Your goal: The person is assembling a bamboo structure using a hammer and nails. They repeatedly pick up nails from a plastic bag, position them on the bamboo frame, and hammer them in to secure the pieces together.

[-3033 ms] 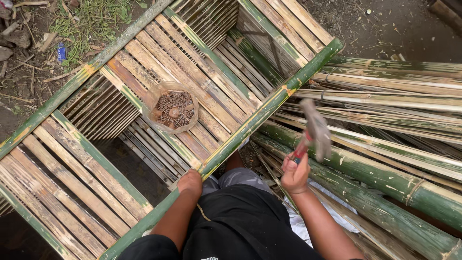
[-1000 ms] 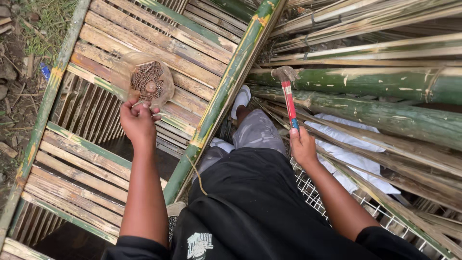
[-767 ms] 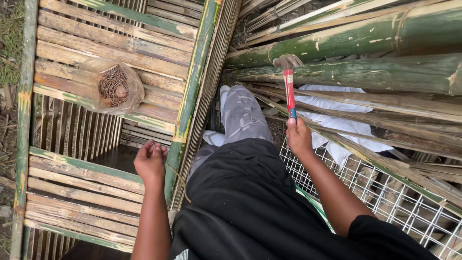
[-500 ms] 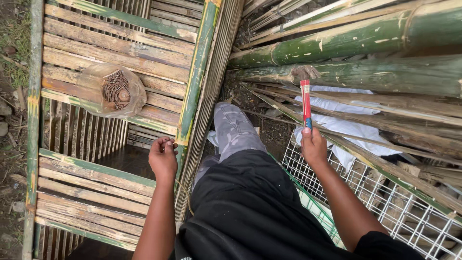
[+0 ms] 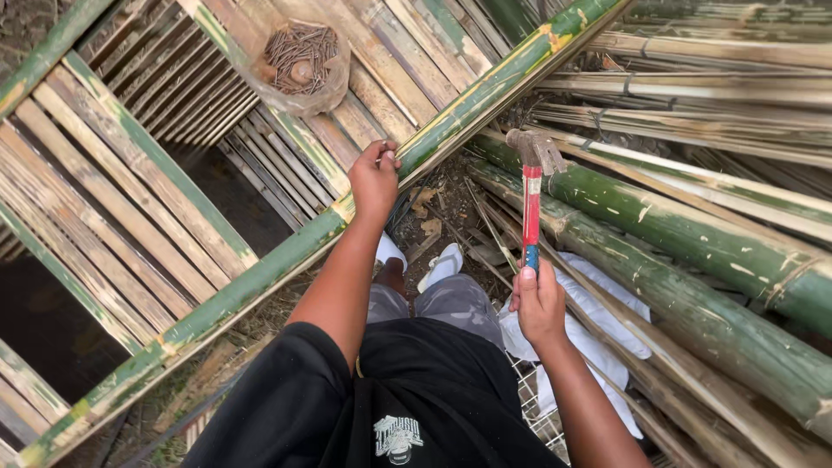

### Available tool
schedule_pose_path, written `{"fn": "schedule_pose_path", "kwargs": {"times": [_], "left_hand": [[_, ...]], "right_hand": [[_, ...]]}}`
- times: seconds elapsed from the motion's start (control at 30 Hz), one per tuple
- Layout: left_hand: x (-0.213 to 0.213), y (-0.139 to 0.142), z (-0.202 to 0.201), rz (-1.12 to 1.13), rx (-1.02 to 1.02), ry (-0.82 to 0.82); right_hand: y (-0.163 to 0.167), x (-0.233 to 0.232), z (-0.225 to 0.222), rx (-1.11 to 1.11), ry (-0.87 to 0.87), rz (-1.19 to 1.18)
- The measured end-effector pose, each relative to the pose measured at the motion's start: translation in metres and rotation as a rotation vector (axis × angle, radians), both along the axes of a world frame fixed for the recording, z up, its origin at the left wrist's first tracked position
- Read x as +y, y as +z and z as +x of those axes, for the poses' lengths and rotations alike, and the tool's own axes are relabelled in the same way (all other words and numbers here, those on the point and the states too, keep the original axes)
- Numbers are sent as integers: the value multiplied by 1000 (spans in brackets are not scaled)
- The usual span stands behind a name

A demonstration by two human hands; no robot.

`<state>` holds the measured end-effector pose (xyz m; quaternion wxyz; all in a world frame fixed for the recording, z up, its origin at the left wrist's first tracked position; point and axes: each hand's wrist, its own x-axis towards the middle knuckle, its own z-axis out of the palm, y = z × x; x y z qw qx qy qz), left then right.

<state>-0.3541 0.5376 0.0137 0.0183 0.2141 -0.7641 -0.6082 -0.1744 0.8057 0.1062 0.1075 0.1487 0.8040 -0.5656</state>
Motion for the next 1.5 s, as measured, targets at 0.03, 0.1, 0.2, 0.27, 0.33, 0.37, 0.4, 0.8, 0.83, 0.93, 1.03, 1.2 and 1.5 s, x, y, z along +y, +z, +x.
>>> {"fn": "schedule_pose_path", "kwargs": {"times": [0.03,0.1,0.2,0.27,0.33,0.37,0.4,0.8,0.83,0.93,1.03,1.2,1.5], "left_hand": [[4,0,1,-21,-9,26],[11,2,4,-61,-30,81],[17,5,5,-35,-2,148],[23,5,2,-59,13,137],[29,3,-6,-84,85,129],[33,1,-11,-98,149,122],[36,-1,-15,-113,210,115],[46,-41,-14,-52,338,214],[45,-42,-14,-87,322,191],[45,-46,-13,-153,280,152],[43,-51,-12,-150,278,158],[39,-58,-6,-208,285,94],[37,-54,1,-297,367,32]], "right_hand": [[-1,2,-7,57,60,-6],[-6,8,-19,27,123,-3],[-19,18,-32,-154,150,23],[-26,25,-35,-194,177,44],[-32,30,-35,-117,215,39],[-34,33,-35,-78,230,38],[-36,35,-34,-65,256,68],[-58,59,-37,-193,254,88],[-60,60,-36,-207,248,69],[-64,62,-31,-212,259,58],[-67,62,-27,-227,258,45],[-69,64,-21,-255,269,42],[-66,63,-21,-267,310,84]]}}
